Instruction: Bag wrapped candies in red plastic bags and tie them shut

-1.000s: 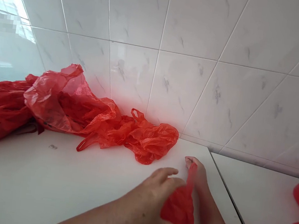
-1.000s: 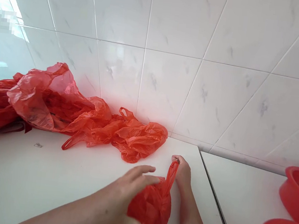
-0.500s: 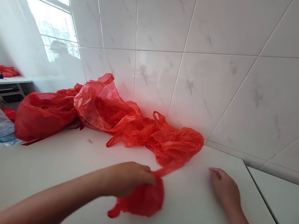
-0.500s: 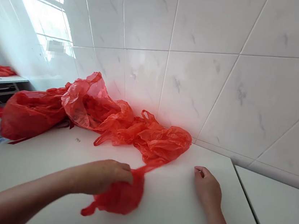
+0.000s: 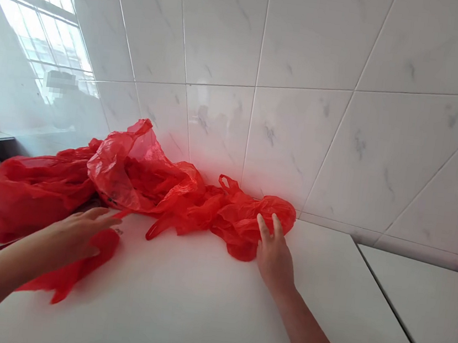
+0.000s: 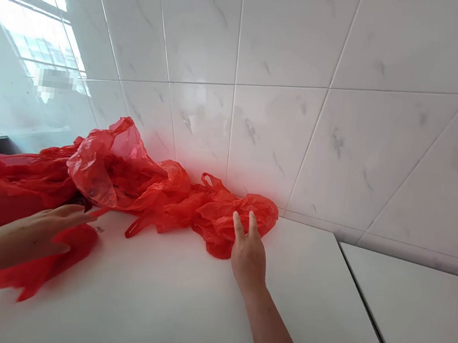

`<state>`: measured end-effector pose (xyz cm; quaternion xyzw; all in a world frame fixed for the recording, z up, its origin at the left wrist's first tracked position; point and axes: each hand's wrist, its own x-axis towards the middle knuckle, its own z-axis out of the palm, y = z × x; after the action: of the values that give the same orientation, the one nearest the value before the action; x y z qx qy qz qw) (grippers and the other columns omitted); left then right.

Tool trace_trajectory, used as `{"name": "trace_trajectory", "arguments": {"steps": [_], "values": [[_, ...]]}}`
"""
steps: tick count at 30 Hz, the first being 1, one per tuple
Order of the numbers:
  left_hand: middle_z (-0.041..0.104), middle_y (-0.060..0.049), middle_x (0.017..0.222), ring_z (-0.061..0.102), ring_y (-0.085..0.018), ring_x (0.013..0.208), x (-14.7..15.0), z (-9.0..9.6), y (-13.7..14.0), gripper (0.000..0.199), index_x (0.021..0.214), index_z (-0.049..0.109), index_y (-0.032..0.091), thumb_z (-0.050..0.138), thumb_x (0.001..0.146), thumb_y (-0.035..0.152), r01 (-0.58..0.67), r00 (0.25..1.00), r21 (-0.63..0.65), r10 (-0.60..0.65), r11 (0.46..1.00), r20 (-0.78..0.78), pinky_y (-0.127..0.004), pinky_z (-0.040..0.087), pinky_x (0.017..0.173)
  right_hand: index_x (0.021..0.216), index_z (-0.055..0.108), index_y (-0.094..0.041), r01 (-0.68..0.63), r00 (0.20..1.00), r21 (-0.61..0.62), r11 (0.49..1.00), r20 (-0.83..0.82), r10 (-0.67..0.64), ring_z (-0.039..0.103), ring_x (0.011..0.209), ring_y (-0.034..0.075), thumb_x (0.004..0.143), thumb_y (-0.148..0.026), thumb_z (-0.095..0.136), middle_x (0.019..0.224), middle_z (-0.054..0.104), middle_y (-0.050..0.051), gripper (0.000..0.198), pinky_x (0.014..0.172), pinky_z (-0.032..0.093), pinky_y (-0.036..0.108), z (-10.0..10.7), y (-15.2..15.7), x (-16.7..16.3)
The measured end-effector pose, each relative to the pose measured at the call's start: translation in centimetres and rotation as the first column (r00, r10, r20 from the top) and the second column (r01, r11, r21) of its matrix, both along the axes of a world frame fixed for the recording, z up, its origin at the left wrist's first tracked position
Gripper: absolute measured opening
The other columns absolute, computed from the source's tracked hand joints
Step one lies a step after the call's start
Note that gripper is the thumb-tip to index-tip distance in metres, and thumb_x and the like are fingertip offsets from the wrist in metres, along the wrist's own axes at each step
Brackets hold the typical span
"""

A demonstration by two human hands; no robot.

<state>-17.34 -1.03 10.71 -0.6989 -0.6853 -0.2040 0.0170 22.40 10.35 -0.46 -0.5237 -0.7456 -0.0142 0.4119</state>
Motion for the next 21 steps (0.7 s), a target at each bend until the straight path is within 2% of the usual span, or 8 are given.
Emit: {"name": "trace_trajectory", "arguments": {"steps": [3, 6, 10, 13, 15, 17, 19, 21], "values": [[0.057, 0.001, 0.131, 0.06, -0.024, 0.107, 2.1, 0.1, 0.2, 0.058, 0.126, 0.058, 0.032, 0.057, 0.069, 0.021, 0.094, 0.99, -0.271, -0.119, 0.958, -0.076, -0.035, 0.045, 0.092, 0.112, 0.062, -0.024, -0.004, 0.981, -0.107, 0.994, -0.194, -0.017, 0.055, 0.107, 0.028, 0.084, -0.021, 0.038, 0.145, 0.035, 0.01, 0.037, 0.082, 0.047, 0.044, -0.6, 0.5, 0.2], [0.055, -0.002, 0.136, 0.055, -0.031, 0.117, 5.7, -0.2, 0.9, 0.06, 0.131, 0.052, 0.035, 0.062, 0.072, 0.03, 0.126, 0.986, -0.417, -0.162, 0.9, -0.05, -0.044, 0.044, 0.096, 0.086, 0.06, -0.02, 0.061, 0.922, -0.168, 0.984, -0.368, -0.12, 0.056, 0.101, 0.025, 0.082, -0.031, 0.042, 0.128, 0.049, 0.012, 0.021, 0.078, 0.048, 0.039, -0.8, 0.6, 1.9], [0.057, -0.005, 0.133, 0.057, -0.031, 0.114, 11.6, -1.3, 2.6, 0.054, 0.13, 0.053, 0.034, 0.06, 0.077, 0.029, 0.308, 0.948, -0.359, -0.316, 0.881, 0.036, -0.045, 0.046, 0.092, 0.094, 0.052, -0.02, 0.196, 0.76, -0.258, 0.946, -0.569, -0.313, 0.057, 0.084, 0.021, 0.082, -0.039, 0.044, 0.099, 0.061, 0.01, 0.024, 0.067, 0.048, 0.032, -0.8, 0.2, 5.5], [0.058, -0.004, 0.13, 0.057, -0.026, 0.112, 16.4, -2.9, 4.1, 0.05, 0.126, 0.055, 0.031, 0.06, 0.077, 0.022, 0.523, 0.852, -0.264, -0.503, 0.811, 0.143, -0.041, 0.046, 0.093, 0.103, 0.051, -0.017, 0.193, 0.642, -0.304, 0.933, -0.68, -0.354, 0.059, 0.078, 0.02, 0.08, -0.049, 0.048, 0.1, 0.063, 0.011, 0.039, 0.058, 0.047, 0.028, -0.6, -0.6, 8.0], [0.057, -0.005, 0.13, 0.056, -0.024, 0.113, 19.3, -4.4, 5.1, 0.049, 0.124, 0.056, 0.03, 0.062, 0.077, 0.02, 0.626, 0.779, -0.215, -0.59, 0.749, 0.213, -0.038, 0.047, 0.093, 0.114, 0.049, -0.018, 0.137, 0.606, -0.288, 0.948, -0.732, -0.31, 0.061, 0.083, 0.021, 0.081, -0.053, 0.046, 0.11, 0.063, 0.011, 0.048, 0.058, 0.048, 0.026, -0.1, -1.4, 9.1], [0.052, -0.007, 0.135, 0.054, -0.026, 0.116, 21.7, -6.2, 6.4, 0.049, 0.124, 0.057, 0.029, 0.065, 0.076, 0.021, 0.671, 0.739, -0.189, -0.628, 0.717, 0.245, -0.038, 0.048, 0.091, 0.124, 0.046, -0.022, 0.026, 0.565, -0.273, 0.962, -0.789, -0.239, 0.062, 0.09, 0.021, 0.082, -0.055, 0.047, 0.119, 0.06, 0.011, 0.054, 0.06, 0.05, 0.027, 0.5, -2.5, 9.9], [0.049, -0.009, 0.138, 0.051, -0.029, 0.119, 23.4, -8.0, 7.9, 0.054, 0.123, 0.059, 0.029, 0.071, 0.071, 0.025, 0.668, 0.74, -0.162, -0.625, 0.727, 0.247, -0.041, 0.047, 0.093, 0.127, 0.046, -0.025, -0.112, 0.493, -0.277, 0.954, -0.849, -0.189, 0.063, 0.089, 0.023, 0.078, -0.056, 0.053, 0.121, 0.06, 0.011, 0.059, 0.059, 0.051, 0.028, 1.0, -3.6, 10.5], [0.048, -0.012, 0.138, 0.047, -0.034, 0.122, 24.4, -9.6, 9.5, 0.059, 0.122, 0.06, 0.026, 0.076, 0.065, 0.028, 0.632, 0.766, -0.118, -0.594, 0.766, 0.246, -0.047, 0.042, 0.098, 0.125, 0.048, -0.027, -0.209, 0.435, -0.269, 0.94, -0.887, -0.158, 0.063, 0.087, 0.024, 0.074, -0.058, 0.057, 0.121, 0.06, 0.011, 0.061, 0.057, 0.051, 0.03, 1.1, -4.8, 11.0]]}}
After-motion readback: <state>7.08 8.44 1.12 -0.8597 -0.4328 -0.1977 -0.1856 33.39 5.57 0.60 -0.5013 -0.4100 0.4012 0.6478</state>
